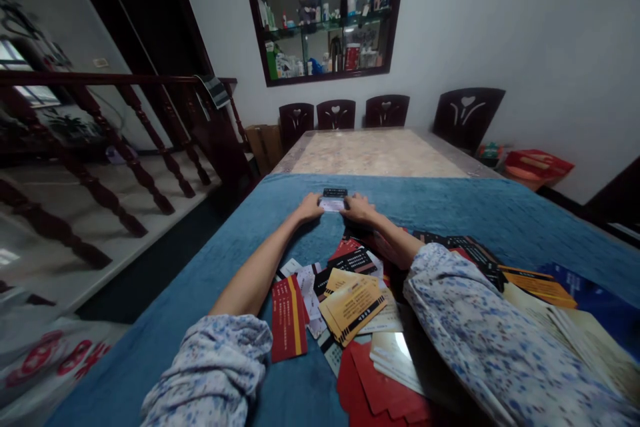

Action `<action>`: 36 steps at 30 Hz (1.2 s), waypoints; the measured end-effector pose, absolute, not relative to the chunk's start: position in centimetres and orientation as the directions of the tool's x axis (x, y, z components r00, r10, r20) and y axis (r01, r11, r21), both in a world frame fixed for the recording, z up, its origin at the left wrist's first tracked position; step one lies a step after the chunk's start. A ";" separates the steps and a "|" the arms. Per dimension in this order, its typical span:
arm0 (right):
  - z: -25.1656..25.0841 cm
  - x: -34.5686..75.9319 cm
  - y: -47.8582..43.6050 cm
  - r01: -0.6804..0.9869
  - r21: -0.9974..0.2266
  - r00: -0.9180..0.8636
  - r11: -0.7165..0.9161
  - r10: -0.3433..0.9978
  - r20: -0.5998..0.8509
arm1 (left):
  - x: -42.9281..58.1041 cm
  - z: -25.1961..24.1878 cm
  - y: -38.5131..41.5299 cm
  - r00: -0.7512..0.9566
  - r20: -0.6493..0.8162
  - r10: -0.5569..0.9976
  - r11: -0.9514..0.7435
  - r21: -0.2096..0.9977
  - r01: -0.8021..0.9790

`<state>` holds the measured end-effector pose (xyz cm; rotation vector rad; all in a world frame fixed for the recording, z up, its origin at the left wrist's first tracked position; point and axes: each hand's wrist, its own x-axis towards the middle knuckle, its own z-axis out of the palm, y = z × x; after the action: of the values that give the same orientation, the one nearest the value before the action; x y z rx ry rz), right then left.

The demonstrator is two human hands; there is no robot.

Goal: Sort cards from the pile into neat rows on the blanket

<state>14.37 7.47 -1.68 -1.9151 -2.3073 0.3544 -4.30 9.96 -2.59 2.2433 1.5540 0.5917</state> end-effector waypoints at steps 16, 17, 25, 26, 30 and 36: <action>-0.6 15.1 6.1 0.906 -0.288 -0.319 0.310 0.948 0.016 | -8.6 -0.9 -0.7 0.387 0.205 0.899 -0.438 0.412 0.799; -0.4 15.0 5.7 0.901 -0.292 -0.330 0.322 0.944 0.022 | -9.0 -0.6 -1.6 0.410 0.186 0.893 -0.450 0.421 0.788; 0.7 13.9 3.0 0.833 -0.307 -0.461 0.460 0.884 0.075 | -11.2 1.4 -7.8 0.519 -0.084 0.850 -0.422 0.481 0.769; 0.7 13.8 2.7 0.817 -0.310 -0.486 0.486 0.870 0.081 | -11.4 1.6 -8.2 0.526 -0.128 0.841 -0.417 0.468 0.779; 0.4 13.2 1.4 0.779 -0.316 -0.543 0.542 0.834 0.093 | -11.9 1.6 -8.8 0.552 -0.219 0.805 -0.435 0.414 0.799; 0.1 12.5 -0.6 0.685 -0.333 -0.639 0.648 0.754 0.153 | -11.6 0.8 -8.4 0.497 -0.161 0.853 -0.408 0.388 0.826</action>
<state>12.47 -0.57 0.13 -1.1592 -2.5904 0.3558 -11.61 -8.41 0.75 2.3276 1.3898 0.0860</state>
